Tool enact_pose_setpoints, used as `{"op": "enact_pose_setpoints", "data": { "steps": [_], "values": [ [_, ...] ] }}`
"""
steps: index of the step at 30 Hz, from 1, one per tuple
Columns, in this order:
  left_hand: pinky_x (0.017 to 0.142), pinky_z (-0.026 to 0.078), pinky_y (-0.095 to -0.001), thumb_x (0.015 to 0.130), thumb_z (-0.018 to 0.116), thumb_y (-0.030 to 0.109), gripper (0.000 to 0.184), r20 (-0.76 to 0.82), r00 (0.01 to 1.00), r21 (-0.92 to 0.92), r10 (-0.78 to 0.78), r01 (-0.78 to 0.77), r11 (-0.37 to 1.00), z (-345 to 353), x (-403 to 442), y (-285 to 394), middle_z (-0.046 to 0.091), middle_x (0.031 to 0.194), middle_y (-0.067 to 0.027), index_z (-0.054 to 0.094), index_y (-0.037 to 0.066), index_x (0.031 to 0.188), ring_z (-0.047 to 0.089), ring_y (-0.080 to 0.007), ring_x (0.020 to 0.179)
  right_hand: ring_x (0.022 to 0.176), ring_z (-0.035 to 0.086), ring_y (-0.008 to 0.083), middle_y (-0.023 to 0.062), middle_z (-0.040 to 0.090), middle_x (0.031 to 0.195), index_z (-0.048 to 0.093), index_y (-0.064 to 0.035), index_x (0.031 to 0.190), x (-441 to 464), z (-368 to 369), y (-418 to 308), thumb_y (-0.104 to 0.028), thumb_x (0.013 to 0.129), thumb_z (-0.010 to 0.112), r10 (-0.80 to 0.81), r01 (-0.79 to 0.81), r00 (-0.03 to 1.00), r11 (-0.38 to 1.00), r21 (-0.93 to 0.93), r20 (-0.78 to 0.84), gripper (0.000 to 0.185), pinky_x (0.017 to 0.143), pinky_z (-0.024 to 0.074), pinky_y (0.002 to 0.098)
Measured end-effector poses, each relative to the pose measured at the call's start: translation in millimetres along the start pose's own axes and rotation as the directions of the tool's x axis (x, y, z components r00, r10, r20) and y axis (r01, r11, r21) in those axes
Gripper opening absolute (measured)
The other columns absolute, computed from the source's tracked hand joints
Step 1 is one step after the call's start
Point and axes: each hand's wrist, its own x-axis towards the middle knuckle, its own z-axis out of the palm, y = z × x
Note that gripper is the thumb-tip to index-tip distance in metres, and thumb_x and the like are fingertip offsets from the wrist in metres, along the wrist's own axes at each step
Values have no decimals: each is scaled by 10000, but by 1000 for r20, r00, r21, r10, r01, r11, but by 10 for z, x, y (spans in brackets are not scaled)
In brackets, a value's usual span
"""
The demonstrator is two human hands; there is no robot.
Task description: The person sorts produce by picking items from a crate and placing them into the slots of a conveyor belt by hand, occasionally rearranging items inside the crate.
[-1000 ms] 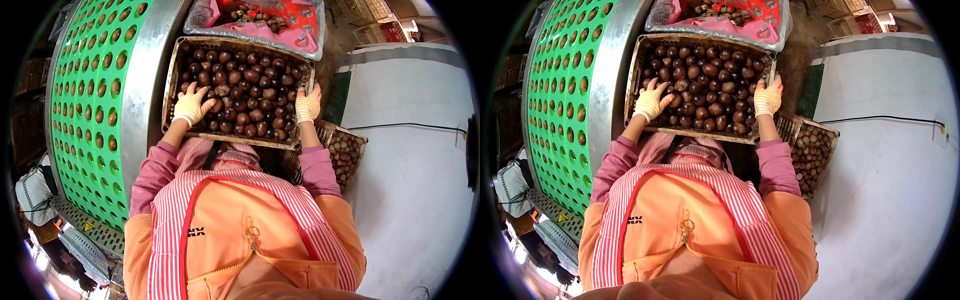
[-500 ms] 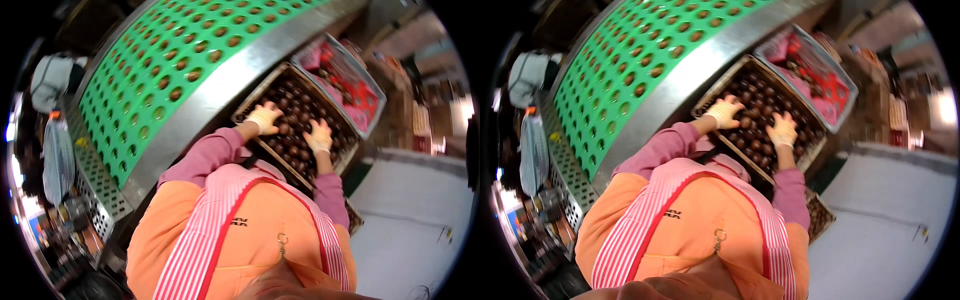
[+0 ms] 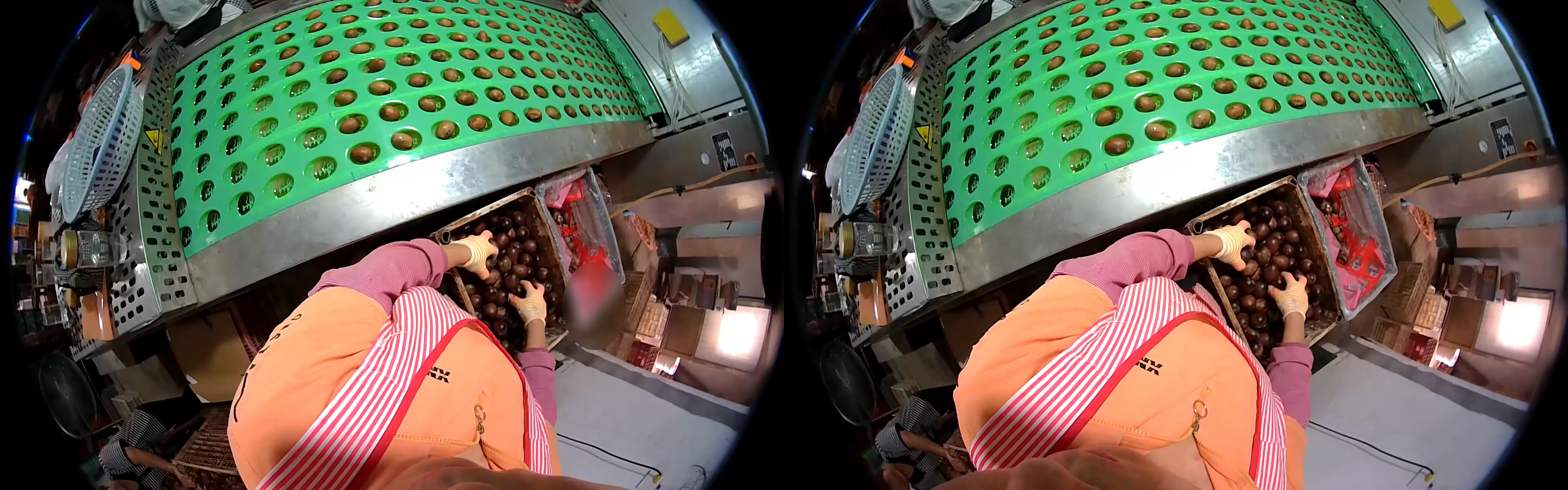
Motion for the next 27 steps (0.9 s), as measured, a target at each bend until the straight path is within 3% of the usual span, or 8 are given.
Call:
{"op": "enact_pose_setpoints", "data": {
  "steps": [6, 9, 11, 13, 19, 21, 24, 27],
  "values": [
    [974, 477, -450, 645, 829, 427, 783, 60, 996, 55, -59, 56, 997, 92, 141, -97, 375, 1426, -203, 574, 170, 1338, 550, -386, 1179, 1186, 551, 391, 155, 362, 1482, 527, -158, 1368, -31, 2, -90, -391, 795, 755, 60, -60, 998, 998, 16, -14, 659, 952, 483, 468],
    [970, 474, -431, 629, 839, 438, 784, -148, 988, -283, -34, -10, 959, 201, 195, -203, 448, 1368, -211, 594, 140, 1313, 554, -395, 1170, 1197, 552, 361, 192, 413, 1447, 508, -137, 1392, 216, 415, 485, -431, 770, 777, 9, 53, 969, 969, 243, -247, 739, 968, 464, 434],
    [972, 463, -395, 625, 854, 436, 806, -204, 972, -570, -119, -20, 821, 108, 102, -103, 555, 1276, -220, 592, 95, 1307, 582, -355, 1140, 1091, 581, 261, 94, 610, 1225, 529, -135, 1368, 345, 681, 771, -622, 700, 773, 171, 118, 957, 511, 852, -235, 861, 919, 454, 393],
    [960, 471, -389, 667, 850, 392, 783, -191, 964, -767, -185, -29, 640, 211, 180, -159, 608, 1219, -195, 573, 38, 1309, 595, -319, 1120, 941, 600, 193, 18, 638, 1153, 563, -147, 1311, -219, 221, 304, -677, 715, 730, 207, -4, 978, 110, 994, -19, 815, 710, 471, 323],
    [609, 534, -306, 801, 744, 290, 374, -63, 996, -964, -62, -77, -255, -30, -369, 107, 628, 1009, -82, 601, 76, 1072, 613, -191, 755, 556, 496, 123, 0, 638, 963, 593, -147, 1170, -42, 345, 354, -588, 801, 690, 170, 20, 975, -708, 706, 143, 583, 374, 251, 193],
    [487, 525, -275, 837, 694, 372, 357, -17, 999, -825, -29, -31, -564, -182, -617, 201, 633, 904, -71, 555, 108, 1032, 609, -191, 604, 551, 456, 125, 19, 612, 916, 574, -117, 1208, -153, 128, 46, -606, 790, 688, 2, -27, 999, -805, 593, 49, 654, 370, 256, 197],
    [580, 579, -323, 862, 668, 438, 352, -117, 991, -661, 69, -26, -750, -360, -1047, 53, 627, 1096, -99, 549, 174, 1062, 660, -241, 927, 632, 475, 114, 52, 574, 885, 537, -102, 1288, -61, 121, 7, -644, 795, 656, -434, -244, 893, -687, 684, -117, 742, 377, 281, 203],
    [572, 529, -285, 914, 626, 375, 239, -297, 944, -618, 145, -74, -783, -519, -1523, -286, 605, 1102, -90, 561, 160, 996, 642, -262, 910, 671, 524, 116, 57, 606, 997, 549, -114, 1274, -207, -243, -798, -619, 806, 655, -240, -101, 969, -585, 805, -53, 697, 443, 384, 221]
  ]
}}
